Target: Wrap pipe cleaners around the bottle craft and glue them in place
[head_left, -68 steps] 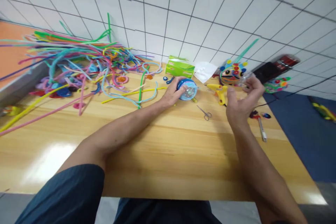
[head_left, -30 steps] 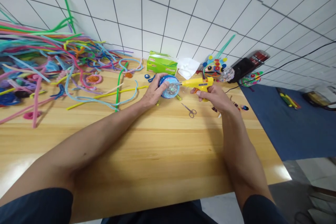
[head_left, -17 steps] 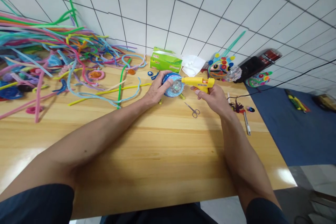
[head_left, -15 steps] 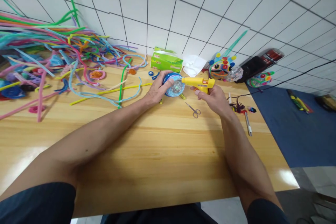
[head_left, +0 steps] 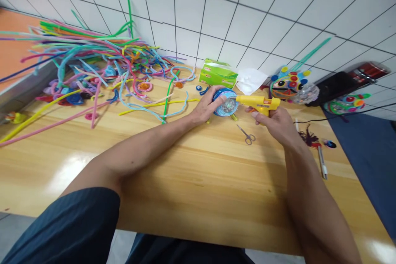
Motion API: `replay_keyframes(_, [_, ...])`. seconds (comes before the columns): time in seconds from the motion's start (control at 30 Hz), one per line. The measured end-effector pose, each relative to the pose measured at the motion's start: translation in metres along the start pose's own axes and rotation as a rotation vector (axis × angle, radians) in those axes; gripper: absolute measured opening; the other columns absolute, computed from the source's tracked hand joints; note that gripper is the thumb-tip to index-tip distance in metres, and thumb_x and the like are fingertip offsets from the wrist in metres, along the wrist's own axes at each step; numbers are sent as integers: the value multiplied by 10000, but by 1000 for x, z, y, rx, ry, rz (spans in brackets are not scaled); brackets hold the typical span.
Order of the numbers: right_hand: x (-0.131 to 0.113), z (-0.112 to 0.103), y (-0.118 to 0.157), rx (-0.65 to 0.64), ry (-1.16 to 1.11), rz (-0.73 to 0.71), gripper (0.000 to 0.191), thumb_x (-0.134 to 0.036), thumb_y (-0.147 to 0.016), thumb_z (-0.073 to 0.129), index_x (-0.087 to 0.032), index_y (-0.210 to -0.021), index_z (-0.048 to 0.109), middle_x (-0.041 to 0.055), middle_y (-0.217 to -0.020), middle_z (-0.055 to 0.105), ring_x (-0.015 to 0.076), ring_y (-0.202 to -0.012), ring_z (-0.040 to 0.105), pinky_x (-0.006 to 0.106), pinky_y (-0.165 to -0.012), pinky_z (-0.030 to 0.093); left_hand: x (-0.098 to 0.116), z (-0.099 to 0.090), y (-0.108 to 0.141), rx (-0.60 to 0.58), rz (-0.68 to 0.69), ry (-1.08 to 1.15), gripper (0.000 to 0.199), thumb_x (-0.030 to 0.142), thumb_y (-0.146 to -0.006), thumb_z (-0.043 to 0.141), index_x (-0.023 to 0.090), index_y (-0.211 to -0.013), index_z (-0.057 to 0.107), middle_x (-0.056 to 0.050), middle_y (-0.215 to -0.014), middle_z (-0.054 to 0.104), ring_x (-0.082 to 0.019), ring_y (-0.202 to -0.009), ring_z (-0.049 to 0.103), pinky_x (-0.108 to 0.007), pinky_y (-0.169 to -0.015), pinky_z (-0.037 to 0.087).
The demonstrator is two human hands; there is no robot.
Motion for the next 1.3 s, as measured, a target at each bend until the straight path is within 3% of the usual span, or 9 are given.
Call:
replay_keyframes(0.3, [4,-1,-1,27,-19,9,321,-556,-895,934,-249,-983,893,81,-1045,899,226,-833,711,355,-695,623,-2,1,1,8,-11,7,563,668,-1172,669,264,-1564,656,-120,-1622,765,-353,-1549,717,-511,-1414,551])
replay_keyframes(0.47, [11,-2,-1,-11,-20,14,361,-577,-890,940,-236,-1005,913,77,-1017,899,212,-807,702,344,-690,607,-2,-1,1,18,7,14,545,653,-1163,680,274,-1552,649,-107,-1588,783,-335,-1532,726,-474,-1384,578])
replay_keyframes(0.67, [12,-3,-1,36,-20,6,407,-641,-902,950,-251,-1016,921,73,-1075,929,224,-865,736,333,-690,611,-1,-1,0,12,-10,-3,622,692,-1146,656,247,-1579,641,-139,-1613,765,-361,-1539,721,-522,-1393,559])
replay_keyframes(1.3, [17,-3,0,56,24,7,452,-677,-918,927,-238,-1015,881,75,-1043,902,216,-821,709,364,-719,576,-4,-1,0,26,-11,1,603,684,-1151,666,253,-1572,659,-123,-1603,779,-346,-1524,732,-514,-1376,567])
Point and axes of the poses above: each hand's wrist, its own y-axis away from the middle knuckle, its own z-axis out of the palm, x = y × z, the point moved 7 cm from there along -y, towards the middle knuckle
